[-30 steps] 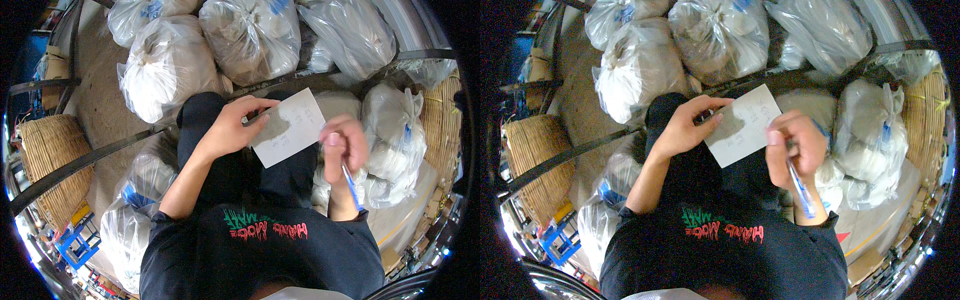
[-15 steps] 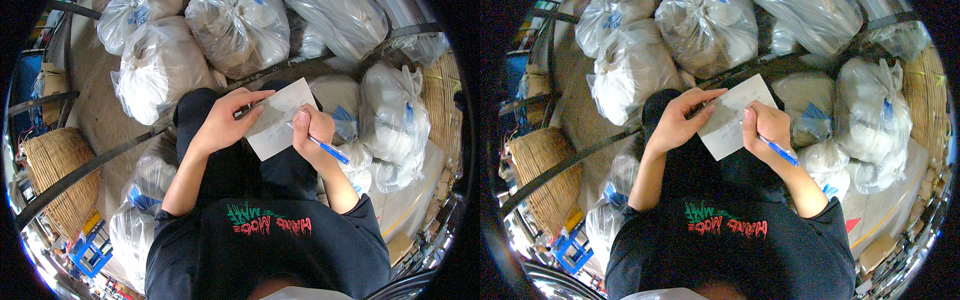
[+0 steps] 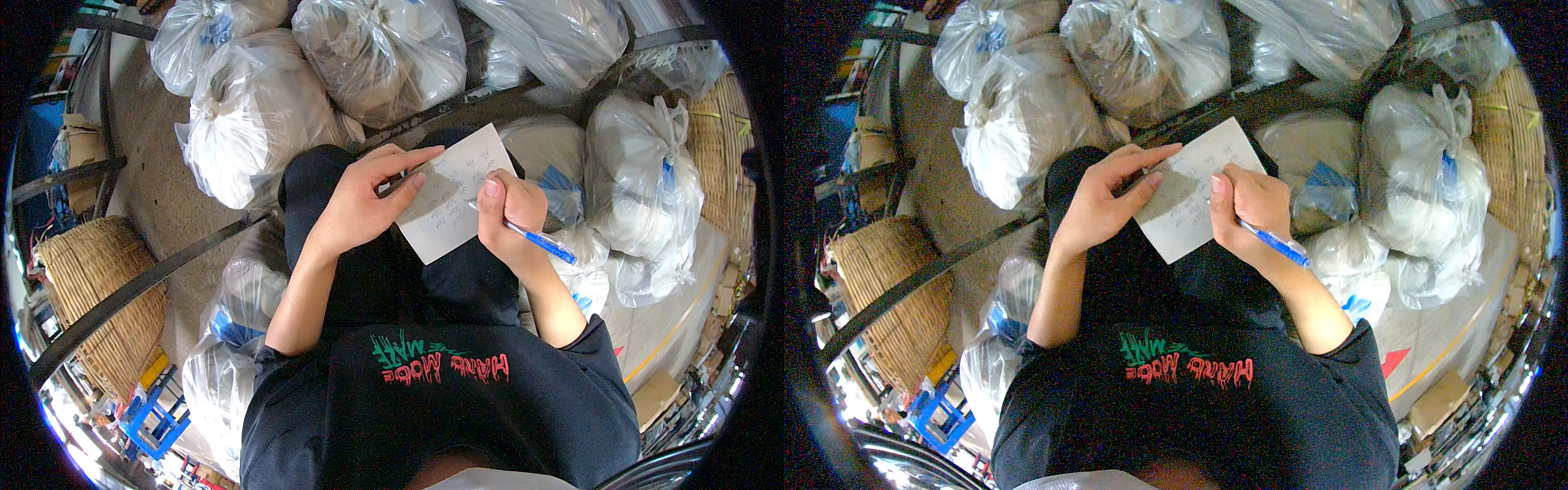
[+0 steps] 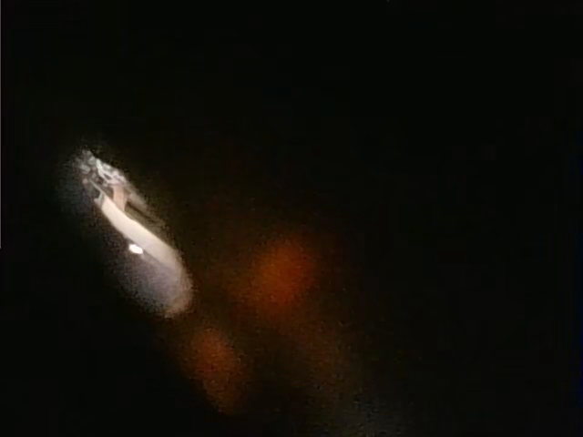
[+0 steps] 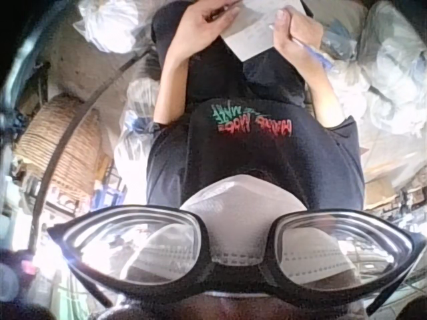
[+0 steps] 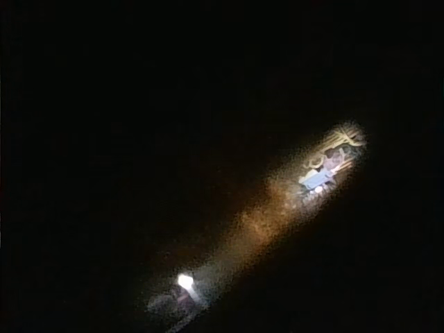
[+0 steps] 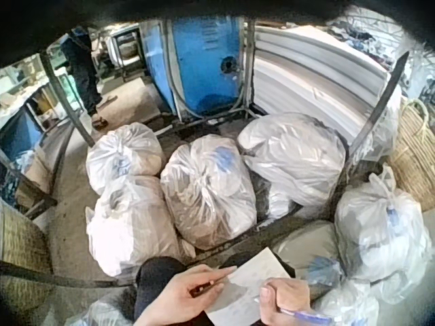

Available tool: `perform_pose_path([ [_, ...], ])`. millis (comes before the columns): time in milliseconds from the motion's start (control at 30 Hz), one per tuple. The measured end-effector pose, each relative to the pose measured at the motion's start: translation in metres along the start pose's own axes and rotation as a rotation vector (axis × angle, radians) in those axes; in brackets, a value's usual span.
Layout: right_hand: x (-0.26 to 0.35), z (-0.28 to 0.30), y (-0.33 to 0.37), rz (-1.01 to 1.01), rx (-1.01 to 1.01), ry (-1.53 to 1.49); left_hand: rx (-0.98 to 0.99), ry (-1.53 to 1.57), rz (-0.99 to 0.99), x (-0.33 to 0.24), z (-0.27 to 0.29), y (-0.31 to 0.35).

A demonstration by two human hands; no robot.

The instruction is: The person sits on the floor and labels large plastic-wrapped bags with blue adhesive labels. They write information on a notepad with a pen, then apply the labels to the bags and continue writing.

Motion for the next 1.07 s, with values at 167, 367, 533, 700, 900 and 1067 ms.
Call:
perform_pose_path([
  [167, -0.004, 0.003, 0.002, -0.015, -0.038, 0.007, 0.021, 0.011, 0.025, 0.001, -0.001, -0.001],
  [367, -0.005, 0.001, 0.001, -0.055, -0.048, 0.013, 0.010, 0.002, 0.016, 0.002, 0.000, 0.000],
  [533, -0.011, 0.002, 0.002, -0.073, -0.017, -0.029, -0.010, 0.015, -0.011, 0.002, 0.002, 0.000],
  [700, -0.008, 0.000, 0.002, -0.054, -0.006, -0.026, -0.060, 0.044, -0.067, 0.000, 0.002, 0.000],
  [900, -0.002, -0.001, 0.001, -0.006, -0.023, -0.023, -0.055, 0.027, -0.080, -0.002, 0.003, 0.000],
  [1067, -0.003, -0.002, 0.000, -0.004, 0.022, -0.022, -0.068, 0.015, -0.086, 0.002, 0.003, 0.001],
])
Point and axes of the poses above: each hand's wrist, its own y-axis away from the middle knuckle, its own z-axis out of the back of the hand, x = y × z, the point moved 9 cm from there along -y, towards the middle knuckle, and after that the axes turned 7 degrees about y, right-handed, at the moved point
